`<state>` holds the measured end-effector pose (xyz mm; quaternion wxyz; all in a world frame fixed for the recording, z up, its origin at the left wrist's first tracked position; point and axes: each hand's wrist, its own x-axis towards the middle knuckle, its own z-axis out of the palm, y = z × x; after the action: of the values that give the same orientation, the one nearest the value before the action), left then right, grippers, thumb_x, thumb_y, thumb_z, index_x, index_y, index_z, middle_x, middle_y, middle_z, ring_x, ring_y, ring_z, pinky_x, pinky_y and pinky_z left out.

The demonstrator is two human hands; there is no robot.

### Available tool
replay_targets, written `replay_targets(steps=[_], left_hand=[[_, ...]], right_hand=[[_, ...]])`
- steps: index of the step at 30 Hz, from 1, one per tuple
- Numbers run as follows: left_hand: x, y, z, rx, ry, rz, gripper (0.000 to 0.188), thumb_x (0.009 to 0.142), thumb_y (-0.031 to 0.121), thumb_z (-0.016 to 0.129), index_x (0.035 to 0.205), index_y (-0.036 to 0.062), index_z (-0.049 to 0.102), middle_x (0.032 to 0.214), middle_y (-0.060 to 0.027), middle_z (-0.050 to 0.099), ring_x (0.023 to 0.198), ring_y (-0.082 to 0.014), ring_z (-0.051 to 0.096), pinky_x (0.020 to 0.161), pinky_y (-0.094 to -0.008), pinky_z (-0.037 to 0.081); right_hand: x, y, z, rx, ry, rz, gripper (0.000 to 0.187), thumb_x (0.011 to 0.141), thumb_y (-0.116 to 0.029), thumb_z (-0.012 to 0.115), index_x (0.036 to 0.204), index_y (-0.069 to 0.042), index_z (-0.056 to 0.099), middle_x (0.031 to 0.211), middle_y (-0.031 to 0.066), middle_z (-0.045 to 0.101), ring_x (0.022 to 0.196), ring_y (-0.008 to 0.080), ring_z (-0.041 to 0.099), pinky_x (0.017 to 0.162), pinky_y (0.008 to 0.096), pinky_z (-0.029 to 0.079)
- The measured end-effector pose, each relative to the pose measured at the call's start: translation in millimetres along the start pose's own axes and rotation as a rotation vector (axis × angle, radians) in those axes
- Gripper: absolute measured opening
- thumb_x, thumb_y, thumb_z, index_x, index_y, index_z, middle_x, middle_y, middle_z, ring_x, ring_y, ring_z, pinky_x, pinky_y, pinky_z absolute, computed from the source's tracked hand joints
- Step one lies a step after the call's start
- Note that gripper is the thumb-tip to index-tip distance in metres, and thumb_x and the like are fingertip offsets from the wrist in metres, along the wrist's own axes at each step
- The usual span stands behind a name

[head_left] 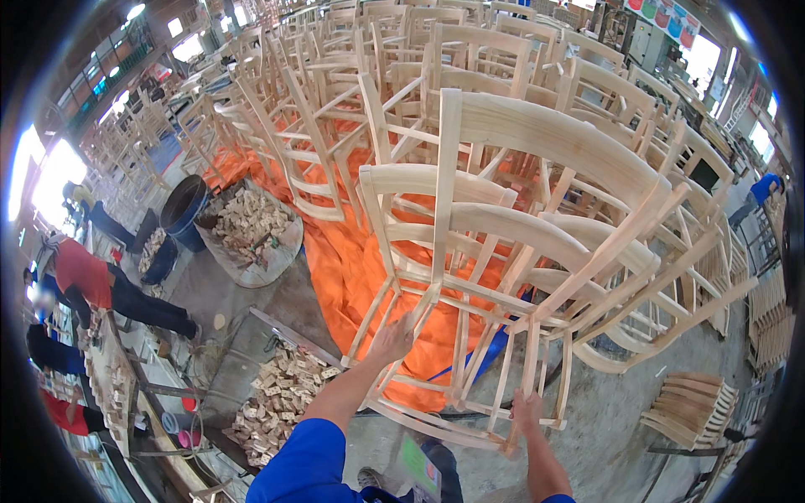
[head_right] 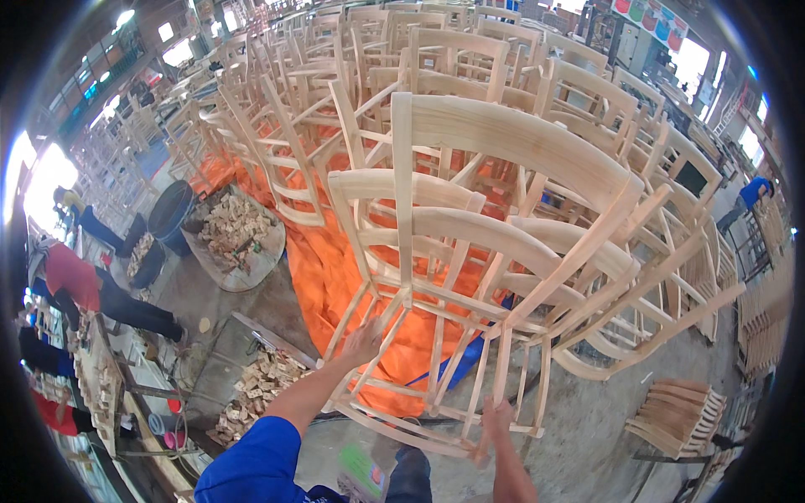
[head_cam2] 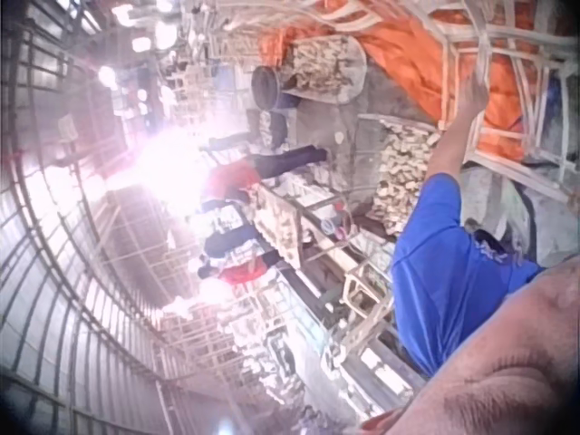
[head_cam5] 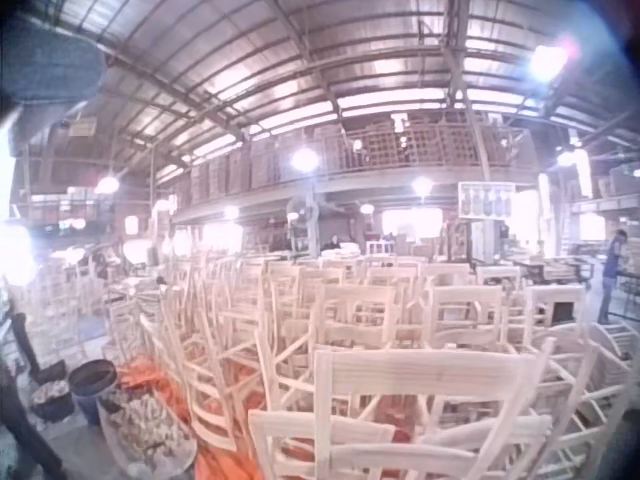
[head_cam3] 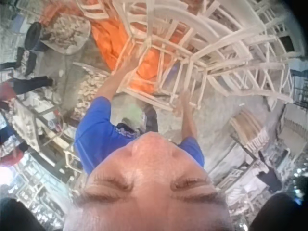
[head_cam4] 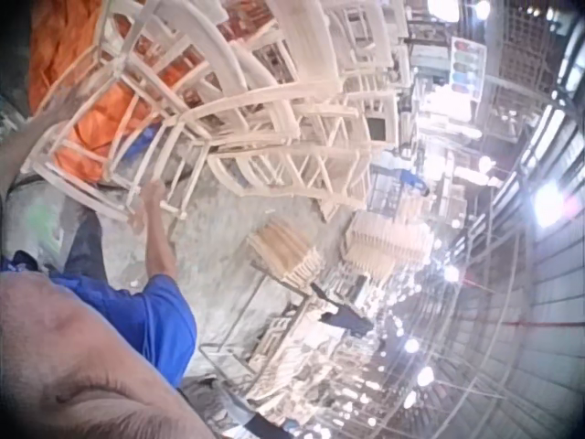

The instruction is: The person assembles wooden chair frames by attaching slats to the seat using a pneumatic nail gun. They repeatedly position the chair, drive nails into the joints, and move completed frames to a nearby stack.

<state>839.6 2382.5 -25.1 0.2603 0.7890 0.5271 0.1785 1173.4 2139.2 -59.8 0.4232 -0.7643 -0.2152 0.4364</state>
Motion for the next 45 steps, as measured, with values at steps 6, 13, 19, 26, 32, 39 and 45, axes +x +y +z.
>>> replay_targets(steps=[6, 13, 19, 26, 32, 39, 45], left_hand=[[41.1, -33.7, 23.1, 0.05, -0.112, -0.077, 0.057, 0.099, 0.026, 0.056, 0.15, 0.0064, 0.041, 0.106, -0.0273, 0.07, 0.091, -0.0491, 0.069, 0.079, -0.0578, 0.056], [-8.9, -23.2, 13.9, -0.133, -0.033, -0.355, 0.055, 0.09, 0.011, 0.058, 0.145, 0.0071, 0.055, 0.123, -0.0264, 0.068, 0.11, -0.044, 0.069, 0.092, -0.0536, 0.058], [-222.7, 19.3, -26.0, -0.145, 0.616, -0.287, 0.044, 0.089, 0.012, 0.062, 0.132, 0.0043, 0.063, 0.111, -0.0194, 0.068, 0.107, -0.0419, 0.064, 0.096, -0.0524, 0.053], [-726.5, 67.3, -39.3, -0.237, 0.272, -1.416, 0.036, 0.084, 0.016, 0.064, 0.118, 0.0088, 0.072, 0.107, -0.0212, 0.076, 0.101, -0.0406, 0.073, 0.086, -0.0533, 0.059], [-1034.3, 225.1, 16.4, -0.337, 0.865, -2.024, 0.039, 0.089, 0.022, 0.063, 0.122, 0.0015, 0.068, 0.12, -0.0271, 0.072, 0.112, -0.0442, 0.069, 0.095, -0.0546, 0.056], [-1156.0, 322.8, 58.7, -0.497, 1.28, -2.352, 0.047, 0.09, 0.034, 0.069, 0.127, 0.0037, 0.069, 0.118, -0.0246, 0.073, 0.113, -0.0423, 0.069, 0.097, -0.0495, 0.055], [-1180.3, 309.8, 85.3, -0.833, 1.59, -2.318, 0.052, 0.085, 0.042, 0.071, 0.122, 0.0051, 0.074, 0.116, -0.0244, 0.075, 0.108, -0.0406, 0.072, 0.095, -0.0497, 0.056]], right_hand=[[32.3, -9.0, 18.1, -0.009, -0.08, 0.053, 0.023, 0.105, -0.026, 0.064, 0.103, -0.004, 0.056, 0.069, 0.0034, 0.056, 0.046, 0.0121, 0.055, 0.041, 0.0318, 0.048], [18.8, -7.7, 38.6, -0.327, 0.039, -0.16, 0.043, 0.103, -0.033, 0.066, 0.122, 0.006, 0.058, 0.095, 0.0175, 0.067, 0.077, 0.0284, 0.071, 0.059, 0.0402, 0.057], [-3.8, -0.2, 27.8, -0.892, 0.374, -1.004, 0.046, 0.102, -0.03, 0.064, 0.128, 0.008, 0.057, 0.094, 0.0162, 0.064, 0.087, 0.036, 0.064, 0.081, 0.0488, 0.053], [-161.2, -35.8, 172.2, -0.808, -0.562, -1.392, 0.036, 0.103, -0.025, 0.061, 0.125, 0.004, 0.059, 0.086, 0.0099, 0.059, 0.075, 0.0278, 0.061, 0.067, 0.0426, 0.052], [-547.9, 78.5, 297.4, -0.868, -1.615, -0.234, 0.024, 0.108, -0.025, 0.058, 0.123, -0.007, 0.062, 0.084, -0.0009, 0.062, 0.069, 0.0094, 0.062, 0.055, 0.0246, 0.048], [-959.4, 210.4, 307.6, -0.926, -2.314, 0.19, 0.044, 0.105, -0.043, 0.064, 0.128, -0.006, 0.061, 0.104, 0.0059, 0.068, 0.089, 0.0189, 0.069, 0.073, 0.034, 0.056], [-1217.1, 341.3, 331.0, -0.608, -2.313, 0.723, 0.082, 0.095, -0.064, 0.07, 0.145, -0.005, 0.043, 0.136, 0.0099, 0.053, 0.121, 0.0256, 0.057, 0.094, 0.043, 0.05]])
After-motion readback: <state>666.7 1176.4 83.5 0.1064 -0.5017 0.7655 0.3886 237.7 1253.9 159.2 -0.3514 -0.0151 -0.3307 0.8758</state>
